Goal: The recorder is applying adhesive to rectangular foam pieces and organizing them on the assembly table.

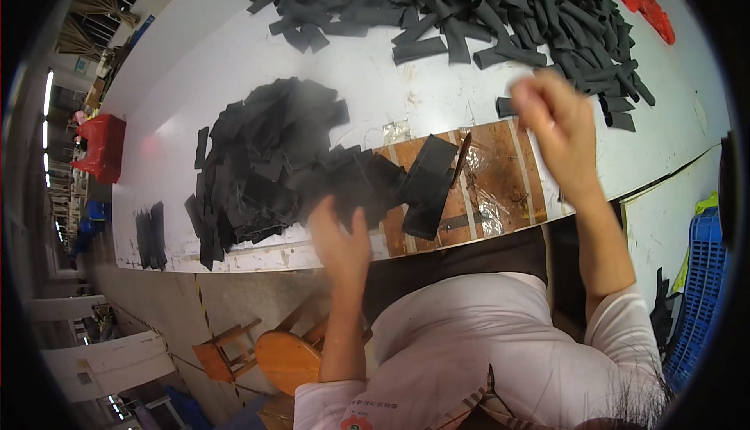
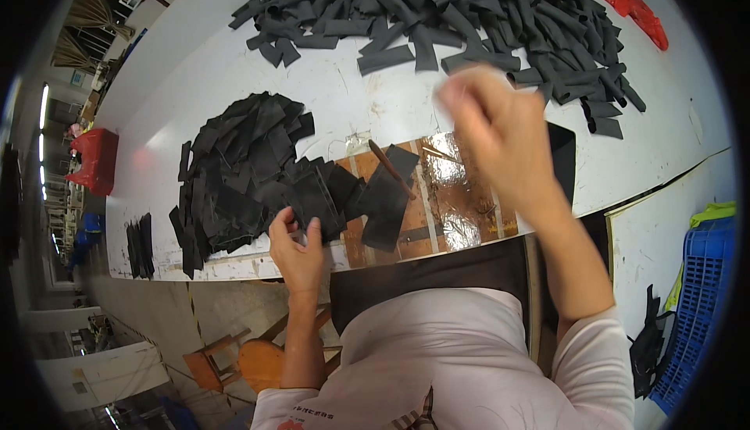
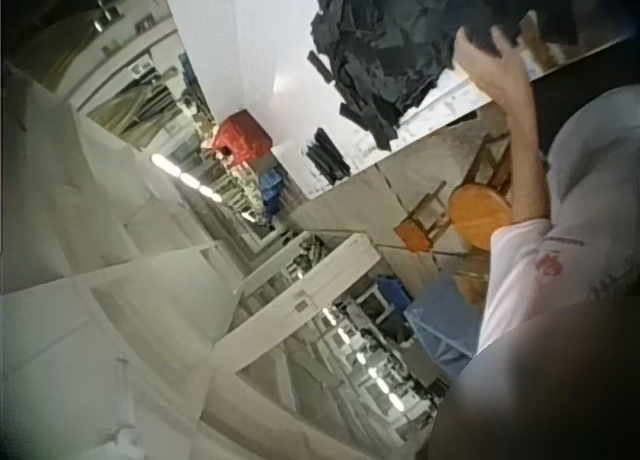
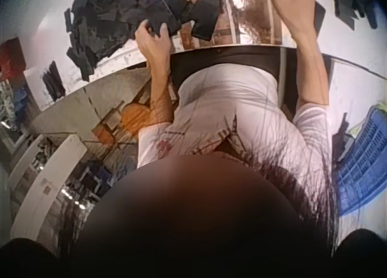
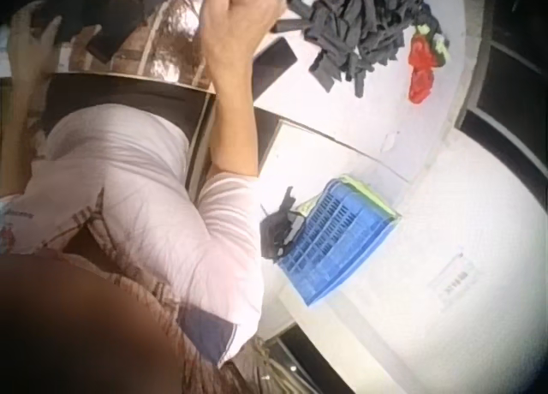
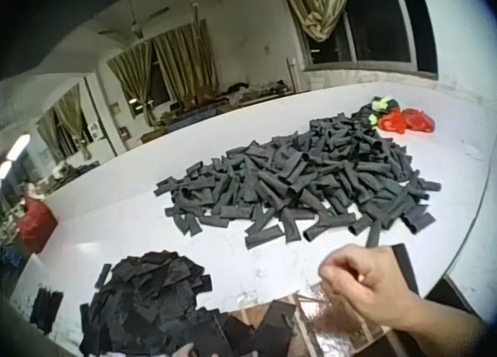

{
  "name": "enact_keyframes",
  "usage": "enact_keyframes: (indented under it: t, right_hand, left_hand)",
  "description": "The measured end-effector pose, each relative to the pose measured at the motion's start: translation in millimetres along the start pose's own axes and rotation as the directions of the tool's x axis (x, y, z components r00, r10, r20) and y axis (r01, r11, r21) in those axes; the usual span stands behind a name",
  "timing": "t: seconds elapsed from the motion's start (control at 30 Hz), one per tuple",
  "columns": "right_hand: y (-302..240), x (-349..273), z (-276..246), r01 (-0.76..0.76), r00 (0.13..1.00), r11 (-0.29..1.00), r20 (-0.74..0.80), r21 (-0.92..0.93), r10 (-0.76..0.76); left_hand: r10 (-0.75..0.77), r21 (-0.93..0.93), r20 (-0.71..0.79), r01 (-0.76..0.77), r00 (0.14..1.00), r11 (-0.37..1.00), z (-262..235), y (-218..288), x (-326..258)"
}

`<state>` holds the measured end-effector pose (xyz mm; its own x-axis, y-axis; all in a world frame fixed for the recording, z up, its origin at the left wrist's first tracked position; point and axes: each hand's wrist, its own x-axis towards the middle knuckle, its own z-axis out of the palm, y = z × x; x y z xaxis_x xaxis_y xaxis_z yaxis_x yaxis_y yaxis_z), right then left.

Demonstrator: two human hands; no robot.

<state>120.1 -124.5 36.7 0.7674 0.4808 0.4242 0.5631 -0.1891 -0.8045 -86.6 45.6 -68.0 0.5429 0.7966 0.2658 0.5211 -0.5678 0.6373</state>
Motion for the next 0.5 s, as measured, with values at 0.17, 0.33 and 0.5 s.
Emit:
enact_keyframes:
  t: [0.17, 0.33, 0.5]
  right_hand:
    - [19.6, -70.0, 18.1, -0.328, 0.923, 0.934, 0.256, 0.138, 0.287]
    - [31.3, -97.2, 18.4, -0.439, 0.867, 0.892, 0.308, 0.104, 0.391]
    - [33.1, -106.2, 18.3, -0.465, 0.839, 0.883, 0.350, 0.066, 0.416]
  left_hand:
    - [0.380, -0.091, 0.080, -0.373, 0.921, 0.923, 23.4, 21.5, -15.8]
    - [0.480, -0.154, 0.205, -0.456, 0.853, 0.876, 32.7, 47.9, -1.1]
    - [0.499, 0.077, 0.414, -0.575, 0.761, 0.814, 45.9, 40.1, 1.5]
